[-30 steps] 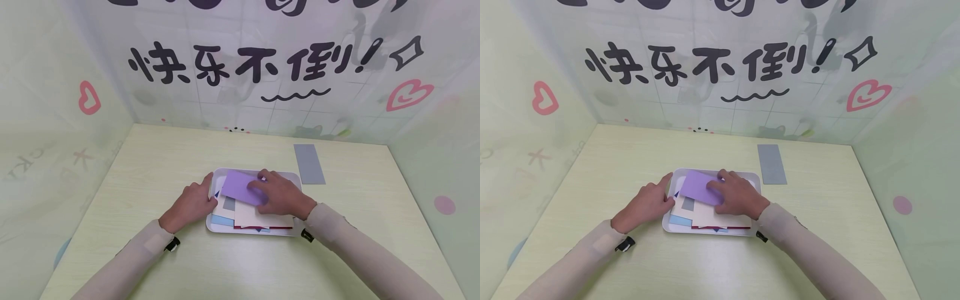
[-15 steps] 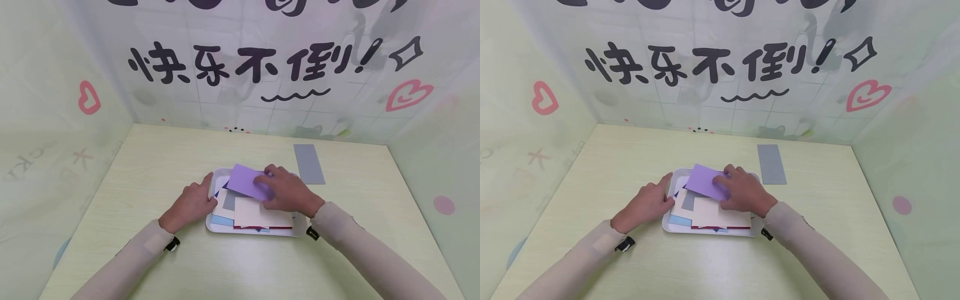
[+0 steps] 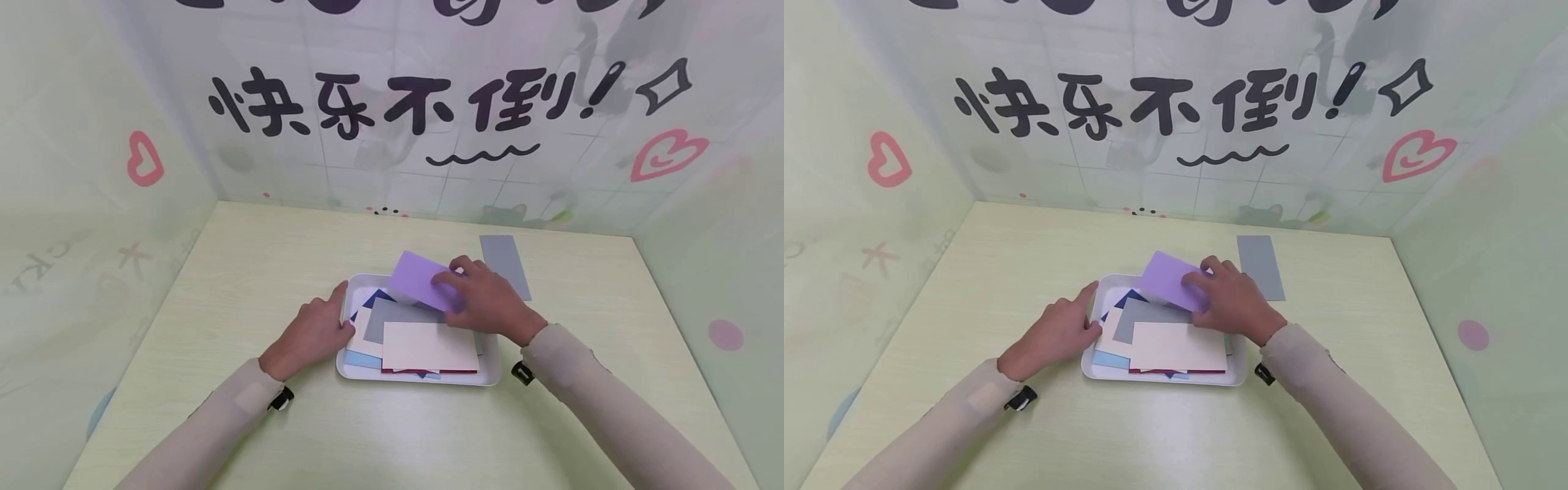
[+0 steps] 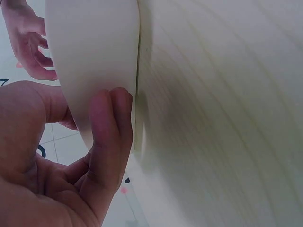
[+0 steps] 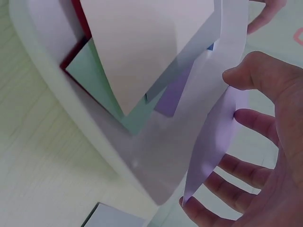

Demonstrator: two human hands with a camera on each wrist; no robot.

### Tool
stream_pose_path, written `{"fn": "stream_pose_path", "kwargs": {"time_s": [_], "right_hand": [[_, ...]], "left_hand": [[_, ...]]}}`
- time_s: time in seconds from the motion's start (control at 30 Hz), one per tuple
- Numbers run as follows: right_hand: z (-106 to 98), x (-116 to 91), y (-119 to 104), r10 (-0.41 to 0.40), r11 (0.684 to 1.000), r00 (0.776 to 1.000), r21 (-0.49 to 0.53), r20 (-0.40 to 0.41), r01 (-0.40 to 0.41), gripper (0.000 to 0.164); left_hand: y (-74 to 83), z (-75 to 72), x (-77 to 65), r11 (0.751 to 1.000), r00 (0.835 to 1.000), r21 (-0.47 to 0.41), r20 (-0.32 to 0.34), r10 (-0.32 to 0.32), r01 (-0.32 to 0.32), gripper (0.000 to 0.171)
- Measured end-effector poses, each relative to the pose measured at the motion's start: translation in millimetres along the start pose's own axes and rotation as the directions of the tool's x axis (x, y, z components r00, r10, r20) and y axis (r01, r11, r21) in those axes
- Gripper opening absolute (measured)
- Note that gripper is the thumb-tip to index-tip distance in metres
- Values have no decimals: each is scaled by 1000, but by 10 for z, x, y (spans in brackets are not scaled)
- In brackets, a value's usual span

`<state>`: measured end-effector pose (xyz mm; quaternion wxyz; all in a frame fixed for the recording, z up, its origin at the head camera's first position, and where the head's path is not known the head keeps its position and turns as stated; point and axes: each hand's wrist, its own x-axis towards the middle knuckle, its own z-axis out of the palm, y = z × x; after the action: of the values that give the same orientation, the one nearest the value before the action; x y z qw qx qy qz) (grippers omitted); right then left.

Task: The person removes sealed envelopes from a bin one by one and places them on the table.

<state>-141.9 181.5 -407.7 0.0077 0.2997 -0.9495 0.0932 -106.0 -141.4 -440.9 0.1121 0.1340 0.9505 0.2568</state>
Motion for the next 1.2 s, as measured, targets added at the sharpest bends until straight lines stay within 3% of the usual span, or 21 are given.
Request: {"fn": "stream_pose_path", "kwargs": {"time_s": [0.67,1.2], "right_hand": [[-89,-77,346,143,990,990,27,-18,-142,53],[-37,-133,689,279,959,960,61,-8,-278,49]], "left_hand": [[-14,23,-9,1000,1000,4,-8,0,1,76],[-15,37,-24,1000,1000,15,-15,5,-5,76]]}}
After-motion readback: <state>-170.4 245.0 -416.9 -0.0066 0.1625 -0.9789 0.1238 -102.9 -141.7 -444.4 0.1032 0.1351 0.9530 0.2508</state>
